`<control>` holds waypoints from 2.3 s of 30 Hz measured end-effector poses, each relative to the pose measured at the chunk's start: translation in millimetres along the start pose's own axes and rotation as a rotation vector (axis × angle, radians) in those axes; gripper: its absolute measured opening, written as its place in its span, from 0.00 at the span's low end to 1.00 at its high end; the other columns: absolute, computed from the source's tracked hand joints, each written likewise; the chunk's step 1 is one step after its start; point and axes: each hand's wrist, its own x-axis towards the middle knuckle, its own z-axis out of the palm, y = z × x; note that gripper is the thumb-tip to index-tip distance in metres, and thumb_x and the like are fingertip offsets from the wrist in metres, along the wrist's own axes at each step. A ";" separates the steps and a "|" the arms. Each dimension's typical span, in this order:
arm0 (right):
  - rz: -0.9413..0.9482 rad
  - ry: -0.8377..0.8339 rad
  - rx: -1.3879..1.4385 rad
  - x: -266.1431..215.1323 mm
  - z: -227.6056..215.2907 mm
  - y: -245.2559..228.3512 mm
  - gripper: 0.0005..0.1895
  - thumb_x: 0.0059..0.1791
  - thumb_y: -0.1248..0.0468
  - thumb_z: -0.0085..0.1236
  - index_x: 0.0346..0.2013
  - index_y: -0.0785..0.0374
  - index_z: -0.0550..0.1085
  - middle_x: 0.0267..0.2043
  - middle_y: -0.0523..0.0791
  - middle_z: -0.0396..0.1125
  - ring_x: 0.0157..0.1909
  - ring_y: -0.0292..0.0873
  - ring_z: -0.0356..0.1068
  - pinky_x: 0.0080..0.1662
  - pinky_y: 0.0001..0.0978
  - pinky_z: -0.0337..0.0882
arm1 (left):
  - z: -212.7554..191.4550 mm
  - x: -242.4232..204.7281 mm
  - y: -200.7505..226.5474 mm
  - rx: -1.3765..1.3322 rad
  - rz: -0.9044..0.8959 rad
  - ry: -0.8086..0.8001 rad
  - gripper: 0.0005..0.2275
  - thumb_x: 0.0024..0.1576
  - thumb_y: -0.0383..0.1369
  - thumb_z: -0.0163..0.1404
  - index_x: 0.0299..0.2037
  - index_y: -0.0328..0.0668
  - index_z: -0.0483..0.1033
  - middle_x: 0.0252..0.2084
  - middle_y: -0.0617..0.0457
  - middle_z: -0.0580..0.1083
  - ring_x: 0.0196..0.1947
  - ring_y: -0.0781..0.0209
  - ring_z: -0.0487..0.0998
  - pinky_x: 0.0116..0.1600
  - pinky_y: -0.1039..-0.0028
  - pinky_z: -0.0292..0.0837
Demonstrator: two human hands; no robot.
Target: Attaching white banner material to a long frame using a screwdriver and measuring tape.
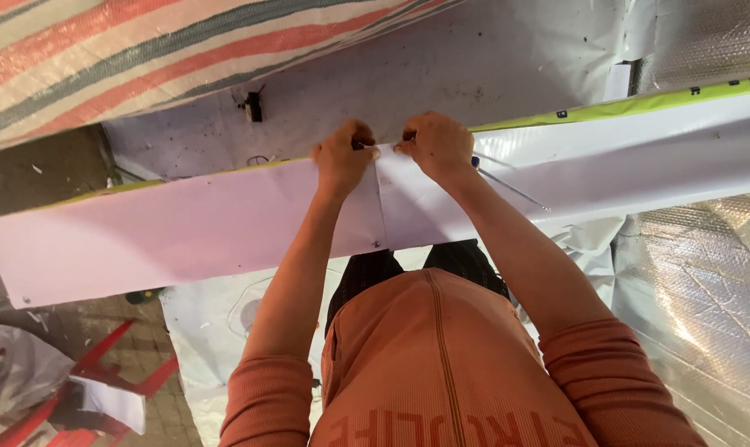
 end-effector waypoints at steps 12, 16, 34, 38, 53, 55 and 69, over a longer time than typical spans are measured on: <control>0.007 0.012 0.066 4.9 2.7 1.2 0.12 0.50 0.50 0.65 0.42 0.50 0.80 0.43 0.45 0.73 0.47 0.56 0.76 0.44 0.56 0.77 | 36.7 -42.0 -26.3 0.431 0.563 0.446 0.21 0.51 0.37 0.65 0.55 0.60 0.78 0.67 0.53 0.68 0.67 0.49 0.65 0.69 0.40 0.43; 0.051 -0.006 0.088 6.5 8.3 6.2 0.13 0.48 0.48 0.66 0.43 0.45 0.79 0.46 0.43 0.72 0.51 0.53 0.76 0.48 0.53 0.77 | 48.3 -25.8 -40.6 0.485 0.574 0.483 0.13 0.54 0.37 0.61 0.49 0.66 0.80 0.63 0.61 0.73 0.63 0.56 0.69 0.68 0.43 0.45; 0.892 0.120 0.779 -112.1 -136.4 513.8 0.28 0.55 0.71 0.52 0.72 0.57 0.64 0.61 0.68 0.62 0.36 0.58 0.76 0.31 0.45 0.78 | 29.8 -26.9 -5.2 0.483 0.473 0.480 0.07 0.55 0.38 0.67 0.42 0.61 0.87 0.59 0.63 0.79 0.56 0.56 0.76 0.63 0.58 0.58; 1.009 -0.061 0.693 -80.6 -142.0 579.6 0.34 0.54 0.73 0.48 0.75 0.51 0.59 0.48 0.65 0.70 0.33 0.58 0.74 0.33 0.51 0.74 | 29.4 -29.7 7.2 0.511 0.381 0.419 0.10 0.53 0.34 0.66 0.44 0.58 0.87 0.59 0.61 0.79 0.57 0.56 0.76 0.61 0.60 0.62; 0.726 -0.061 0.506 -41.6 -117.6 657.4 0.09 0.53 0.62 0.64 0.44 0.63 0.82 0.36 0.52 0.75 0.29 0.50 0.72 0.31 0.45 0.72 | 29.1 -43.0 50.0 0.492 0.018 0.301 0.09 0.60 0.35 0.61 0.50 0.55 0.86 0.64 0.57 0.76 0.62 0.46 0.69 0.59 0.52 0.61; 0.676 -0.010 0.403 -57.8 -118.8 659.5 0.09 0.52 0.58 0.66 0.43 0.59 0.83 0.28 0.51 0.75 0.19 0.48 0.69 0.25 0.42 0.71 | 29.3 -43.9 57.1 0.500 -0.011 0.287 0.10 0.60 0.35 0.60 0.51 0.55 0.86 0.64 0.58 0.76 0.62 0.47 0.69 0.59 0.52 0.61; 0.360 0.700 0.057 -139.7 -58.6 714.5 0.13 0.55 0.56 0.71 0.51 0.59 0.87 0.45 0.49 0.79 0.41 0.51 0.78 0.37 0.43 0.72 | 41.6 -44.1 47.7 0.399 -0.101 0.361 0.10 0.59 0.34 0.58 0.50 0.58 0.85 0.56 0.63 0.78 0.56 0.58 0.74 0.53 0.61 0.70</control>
